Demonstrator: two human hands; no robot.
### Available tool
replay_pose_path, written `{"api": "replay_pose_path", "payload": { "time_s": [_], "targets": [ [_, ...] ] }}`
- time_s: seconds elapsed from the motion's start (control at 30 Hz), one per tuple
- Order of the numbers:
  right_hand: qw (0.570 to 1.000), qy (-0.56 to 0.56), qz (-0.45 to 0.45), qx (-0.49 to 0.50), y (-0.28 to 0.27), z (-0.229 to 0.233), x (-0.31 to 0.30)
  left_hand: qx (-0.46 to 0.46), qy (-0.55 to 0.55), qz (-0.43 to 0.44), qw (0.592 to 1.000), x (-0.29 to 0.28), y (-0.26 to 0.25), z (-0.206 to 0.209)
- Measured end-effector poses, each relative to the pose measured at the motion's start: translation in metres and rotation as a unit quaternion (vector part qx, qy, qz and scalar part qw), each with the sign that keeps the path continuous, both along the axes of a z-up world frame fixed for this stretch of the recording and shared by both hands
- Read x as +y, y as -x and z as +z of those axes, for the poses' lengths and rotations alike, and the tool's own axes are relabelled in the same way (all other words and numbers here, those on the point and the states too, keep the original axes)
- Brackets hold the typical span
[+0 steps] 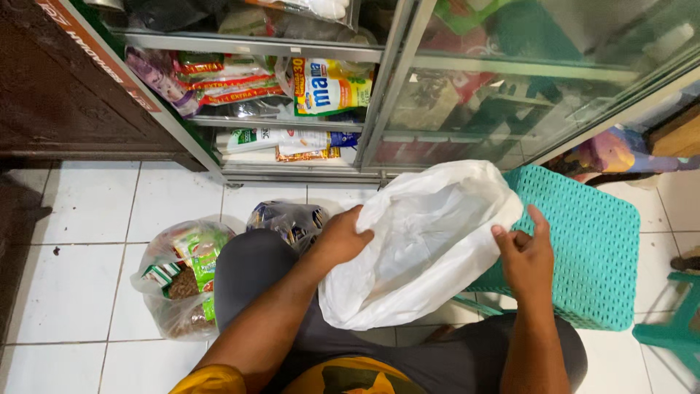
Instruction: The person sits on the floor and transfers various grocery items from a plastic bag into a glass display cabinet. They handle packaged snacks, a bottle of vinegar, and other food items, placing them on shelves inside the cabinet.
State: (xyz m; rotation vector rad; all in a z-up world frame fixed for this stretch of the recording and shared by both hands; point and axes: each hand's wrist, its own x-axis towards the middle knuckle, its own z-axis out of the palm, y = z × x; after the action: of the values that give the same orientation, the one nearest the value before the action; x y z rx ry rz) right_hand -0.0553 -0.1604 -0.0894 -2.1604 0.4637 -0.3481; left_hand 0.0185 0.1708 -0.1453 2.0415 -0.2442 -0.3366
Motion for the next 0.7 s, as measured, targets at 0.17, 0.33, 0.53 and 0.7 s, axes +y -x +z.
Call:
{"api": "replay_pose_path", "payload": {
  "time_s": [0.17, 0.33, 0.53, 0.7],
  "targets": [
    [0.999, 0.037, -0.027, -0.001, 0.003, 0.016, -0.007, 0.025, 0.145, -0.033, 0.989, 0.002, -0.001, 0.011],
    [0.988, 0.149, -0.025, 0.031, 0.012, 0.014, -0.002, 0.022, 0.159, -0.018, 0.987, -0.006, 0.002, 0.015],
    [0.974, 0.215, -0.016, -0.067, 0.018, 0.011, -0.038, 0.076, 0.228, -0.069, 0.968, -0.013, -0.002, 0.029],
    [0.983, 0.099, -0.032, -0.154, 0.020, -0.006, -0.127, 0.007, 0.367, -0.187, 0.911, -0.057, 0.014, 0.072]
  ]
}}
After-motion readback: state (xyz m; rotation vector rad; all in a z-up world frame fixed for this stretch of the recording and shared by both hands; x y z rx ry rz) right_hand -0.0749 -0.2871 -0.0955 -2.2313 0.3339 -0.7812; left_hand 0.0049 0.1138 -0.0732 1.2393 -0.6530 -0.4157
